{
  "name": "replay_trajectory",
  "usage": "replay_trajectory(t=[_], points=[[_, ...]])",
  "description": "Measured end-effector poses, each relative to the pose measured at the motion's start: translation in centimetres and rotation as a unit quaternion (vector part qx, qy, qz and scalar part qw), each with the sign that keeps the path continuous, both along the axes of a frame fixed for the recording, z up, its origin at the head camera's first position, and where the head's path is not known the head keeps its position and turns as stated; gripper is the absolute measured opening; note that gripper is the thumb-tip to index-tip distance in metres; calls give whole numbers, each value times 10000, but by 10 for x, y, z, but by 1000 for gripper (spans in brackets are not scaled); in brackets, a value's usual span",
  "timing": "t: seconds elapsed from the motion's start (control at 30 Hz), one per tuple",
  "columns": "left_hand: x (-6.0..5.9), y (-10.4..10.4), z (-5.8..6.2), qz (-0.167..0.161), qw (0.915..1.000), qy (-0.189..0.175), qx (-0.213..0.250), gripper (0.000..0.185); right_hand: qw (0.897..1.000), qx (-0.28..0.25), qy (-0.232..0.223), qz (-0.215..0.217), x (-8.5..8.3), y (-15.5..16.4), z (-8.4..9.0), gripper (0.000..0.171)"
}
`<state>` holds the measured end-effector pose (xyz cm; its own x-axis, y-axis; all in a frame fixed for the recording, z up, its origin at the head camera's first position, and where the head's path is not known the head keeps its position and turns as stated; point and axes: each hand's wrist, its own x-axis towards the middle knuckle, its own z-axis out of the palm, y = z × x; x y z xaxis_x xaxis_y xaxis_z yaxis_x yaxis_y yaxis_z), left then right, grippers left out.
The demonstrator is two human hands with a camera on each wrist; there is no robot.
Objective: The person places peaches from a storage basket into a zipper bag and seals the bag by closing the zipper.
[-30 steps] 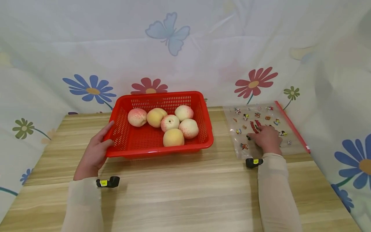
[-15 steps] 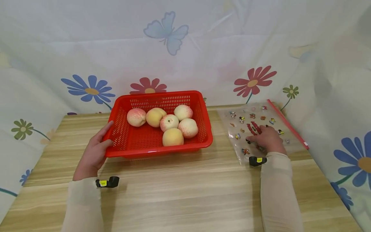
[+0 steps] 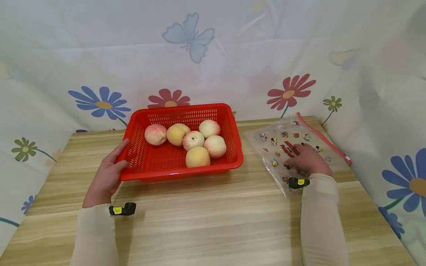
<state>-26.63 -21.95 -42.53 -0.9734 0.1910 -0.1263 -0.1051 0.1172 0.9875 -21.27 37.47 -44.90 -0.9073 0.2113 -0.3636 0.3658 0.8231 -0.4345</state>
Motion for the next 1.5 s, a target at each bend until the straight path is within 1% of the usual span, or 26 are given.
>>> replay_trajectory(t=[0.17,0.3,0.4,0.57,0.63,0.73,0.8,0.9,1.07,1.23,1.5], points=[[1,0,1,24,9999,-53,115,69,9998,7,-104,167,1,2,2,89],[2,2,2,42,9999,-53,145,68,9999,21,-91,96,2,1,5,90],[3,2,2,42,9999,-55,152,68,9997,115,124,-149,2,-1,7,90],[2,3,2,43,9999,-56,105,68,9938,387,535,-889,0,-5,7,91],[3,3,3,40,9999,-52,84,68,9907,487,566,-1134,0,-7,8,91],[3,3,3,41,10000,-48,37,68,9891,674,494,-1213,-1,-10,7,88],[3,3,3,54,10000,-43,-12,68,9894,726,403,-1194,-1,-11,7,86],[3,3,2,63,10000,-50,36,69,9902,745,327,-1132,-2,-13,5,81],[2,3,1,21,9999,-18,133,68,9911,792,381,-1003,-1,-14,5,74],[2,2,1,-23,10000,25,89,68,9923,802,374,-861,-2,-12,4,74],[3,2,1,-23,10000,6,60,68,9966,376,287,-673,-2,-10,5,78]])
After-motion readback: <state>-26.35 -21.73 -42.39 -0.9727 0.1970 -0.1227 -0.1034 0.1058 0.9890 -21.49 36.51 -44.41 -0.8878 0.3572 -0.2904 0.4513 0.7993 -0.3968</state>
